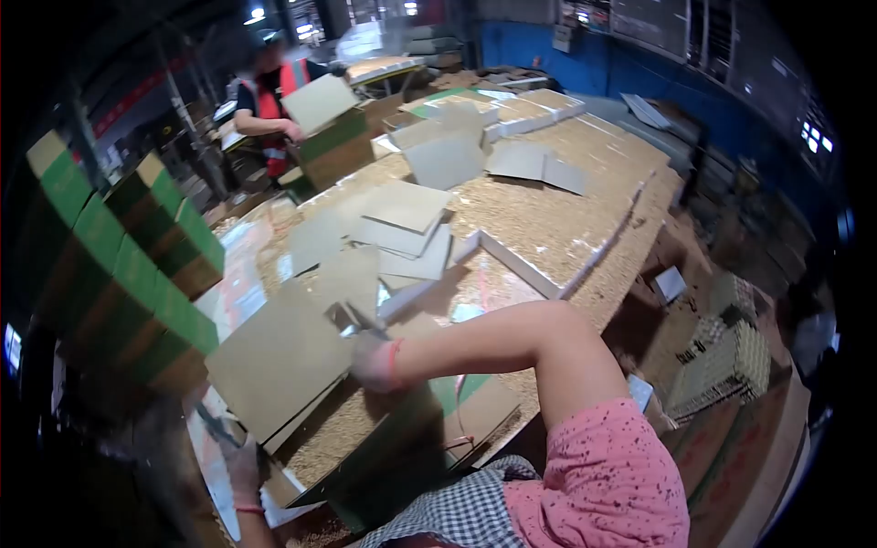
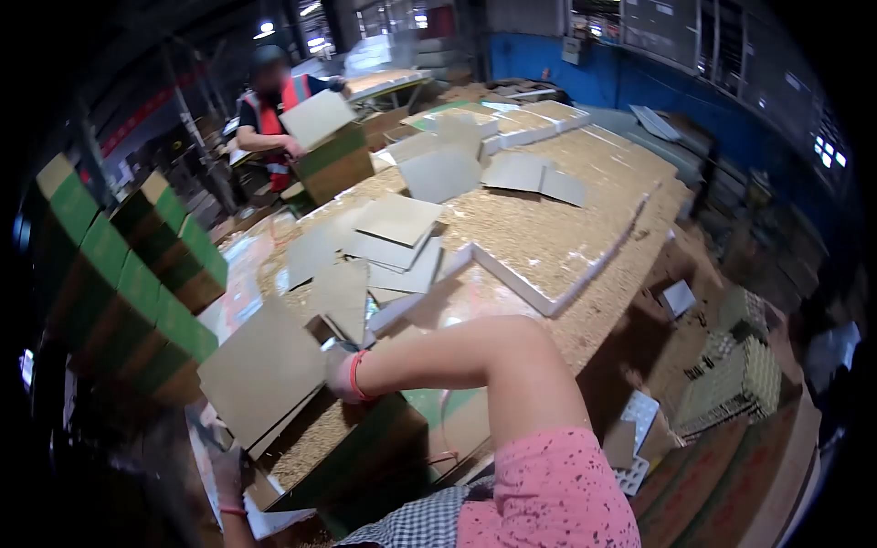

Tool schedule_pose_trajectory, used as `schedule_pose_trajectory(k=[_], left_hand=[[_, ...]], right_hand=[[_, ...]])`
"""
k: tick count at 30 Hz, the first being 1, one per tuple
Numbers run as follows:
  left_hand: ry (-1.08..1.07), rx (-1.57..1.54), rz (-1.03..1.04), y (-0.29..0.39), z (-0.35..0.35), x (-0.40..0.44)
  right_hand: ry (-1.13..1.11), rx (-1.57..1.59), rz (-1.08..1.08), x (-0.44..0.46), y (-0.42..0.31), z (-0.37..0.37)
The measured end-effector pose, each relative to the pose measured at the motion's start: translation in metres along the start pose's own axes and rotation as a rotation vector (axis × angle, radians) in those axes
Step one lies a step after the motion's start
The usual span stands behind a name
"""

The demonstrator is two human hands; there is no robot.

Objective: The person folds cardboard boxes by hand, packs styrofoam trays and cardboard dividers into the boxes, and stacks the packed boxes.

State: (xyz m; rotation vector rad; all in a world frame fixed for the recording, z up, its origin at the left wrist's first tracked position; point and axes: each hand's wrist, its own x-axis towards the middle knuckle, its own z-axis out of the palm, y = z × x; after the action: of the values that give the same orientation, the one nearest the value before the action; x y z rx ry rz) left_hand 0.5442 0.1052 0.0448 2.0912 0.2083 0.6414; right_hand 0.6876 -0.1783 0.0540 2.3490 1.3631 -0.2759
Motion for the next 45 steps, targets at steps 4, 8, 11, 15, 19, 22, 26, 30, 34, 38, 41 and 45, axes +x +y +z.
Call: schedule_pose_trajectory(k=[4, 8, 11, 15, 19, 22, 26, 30, 34, 38, 41, 45], left_hand=[[-0.124, 0.901, 0.384, 0.042, -0.014, 0.007], [-0.590, 1.179, 0.475, 0.082, 0.005, 0.025], [-0.778, 0.955, 0.328, 0.076, 0.008, 0.050], [-0.756, 0.974, 0.221, 0.111, 0.030, 0.062], [-0.654, 0.854, 0.214, 0.104, 0.028, 0.070], [-0.671, 0.829, 0.181, 0.104, 0.029, 0.072], [-0.167, 0.821, 0.266, 0.098, 0.019, 0.067], [0.129, 0.870, 0.457, 0.080, -0.038, 0.029], [-0.156, -0.167, -0.162, 0.045, -0.007, 0.015], [-0.537, 0.133, 0.487, 0.059, 0.062, 0.035], [-0.769, 0.258, 0.373, 0.062, 0.066, 0.034], [-0.821, 0.335, 0.206, 0.097, 0.077, 0.016]], right_hand=[[0.765, 0.424, 0.335, -0.097, 0.074, 0.007], [0.471, 0.554, 0.662, -0.118, 0.104, 0.207], [0.501, 0.488, 0.759, -0.101, 0.084, 0.269], [0.228, 0.725, 0.948, -0.086, 0.102, 0.271], [1.262, 0.883, 0.797, -0.082, 0.146, 0.182], [1.494, 0.801, 0.078, -0.084, 0.113, 0.052], [1.048, 0.723, -0.291, -0.067, 0.050, 0.027], [1.045, 1.084, 0.352, -0.093, 0.089, 0.121], [0.198, 0.694, 0.160, -0.114, 0.018, 0.196], [0.440, 0.854, 0.268, -0.151, -0.016, 0.220], [-0.089, 0.855, 0.248, -0.262, -0.055, 0.264], [-0.589, 0.519, 0.268, -0.383, -0.068, 0.331]])
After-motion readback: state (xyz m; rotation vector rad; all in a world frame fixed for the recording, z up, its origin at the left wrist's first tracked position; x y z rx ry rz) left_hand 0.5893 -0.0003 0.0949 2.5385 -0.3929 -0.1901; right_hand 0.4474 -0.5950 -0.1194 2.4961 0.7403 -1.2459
